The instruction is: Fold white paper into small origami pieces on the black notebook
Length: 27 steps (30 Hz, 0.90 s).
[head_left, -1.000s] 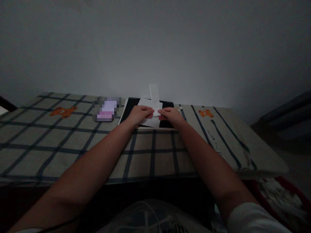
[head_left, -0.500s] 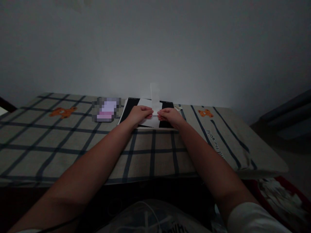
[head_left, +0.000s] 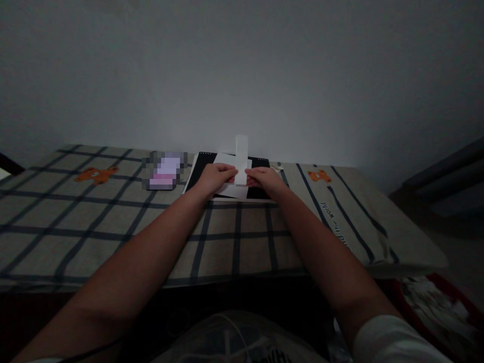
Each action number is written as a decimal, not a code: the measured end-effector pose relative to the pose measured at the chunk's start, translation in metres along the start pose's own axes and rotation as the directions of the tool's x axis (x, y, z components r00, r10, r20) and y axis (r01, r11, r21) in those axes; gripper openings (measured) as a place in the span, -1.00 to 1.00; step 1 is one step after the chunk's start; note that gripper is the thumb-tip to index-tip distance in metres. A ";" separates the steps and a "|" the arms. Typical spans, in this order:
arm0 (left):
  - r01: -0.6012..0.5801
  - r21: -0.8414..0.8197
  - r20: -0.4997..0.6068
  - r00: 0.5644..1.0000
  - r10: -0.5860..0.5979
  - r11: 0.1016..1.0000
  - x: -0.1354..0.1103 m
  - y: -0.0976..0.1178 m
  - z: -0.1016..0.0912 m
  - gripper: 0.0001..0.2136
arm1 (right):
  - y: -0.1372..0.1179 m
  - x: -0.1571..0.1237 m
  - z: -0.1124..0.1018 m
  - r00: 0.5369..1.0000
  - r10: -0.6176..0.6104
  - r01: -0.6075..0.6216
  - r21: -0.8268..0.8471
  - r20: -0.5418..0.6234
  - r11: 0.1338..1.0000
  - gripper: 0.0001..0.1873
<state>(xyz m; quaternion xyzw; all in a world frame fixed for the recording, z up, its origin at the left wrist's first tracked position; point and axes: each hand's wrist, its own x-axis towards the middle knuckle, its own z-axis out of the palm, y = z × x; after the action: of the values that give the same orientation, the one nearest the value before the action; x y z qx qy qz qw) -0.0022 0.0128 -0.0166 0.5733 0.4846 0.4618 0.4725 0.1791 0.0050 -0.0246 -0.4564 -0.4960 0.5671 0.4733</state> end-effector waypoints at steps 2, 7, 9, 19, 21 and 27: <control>0.047 -0.031 0.047 0.998 -0.046 0.998 -0.001 0.001 0.001 -0.86 | -0.001 0.001 0.000 0.999 -0.038 0.040 0.046 -0.029 0.998 -0.89; 0.053 -0.046 0.076 0.996 -0.050 0.998 -0.001 0.000 0.003 -0.90 | -0.001 0.002 -0.001 0.992 -0.062 0.062 0.001 -0.106 0.998 -0.90; 0.045 -0.074 0.044 0.998 -0.041 0.996 0.000 -0.001 0.003 -0.87 | -0.001 0.001 -0.001 0.993 -0.070 0.068 -0.032 -0.093 0.997 -0.89; 0.073 -0.138 0.048 0.997 -0.067 0.988 0.000 0.001 0.003 -0.87 | 0.001 0.001 -0.001 0.998 -0.064 0.065 0.043 -0.016 0.997 -0.79; 0.095 -0.134 0.065 0.994 -0.087 0.986 0.000 0.001 0.004 -0.91 | 0.000 0.002 -0.001 0.996 -0.069 0.071 0.039 -0.053 0.997 -0.82; 0.103 -0.147 0.047 0.994 -0.097 0.984 -0.001 0.000 0.005 -0.91 | 0.000 0.001 0.000 0.993 -0.087 0.083 -0.044 -0.085 0.996 -0.84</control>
<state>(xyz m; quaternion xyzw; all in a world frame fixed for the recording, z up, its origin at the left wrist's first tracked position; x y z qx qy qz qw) 0.0022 0.0111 -0.0167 0.5204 0.4674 0.4610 0.5461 0.1786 0.0060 -0.0250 -0.4686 -0.5052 0.5160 0.5089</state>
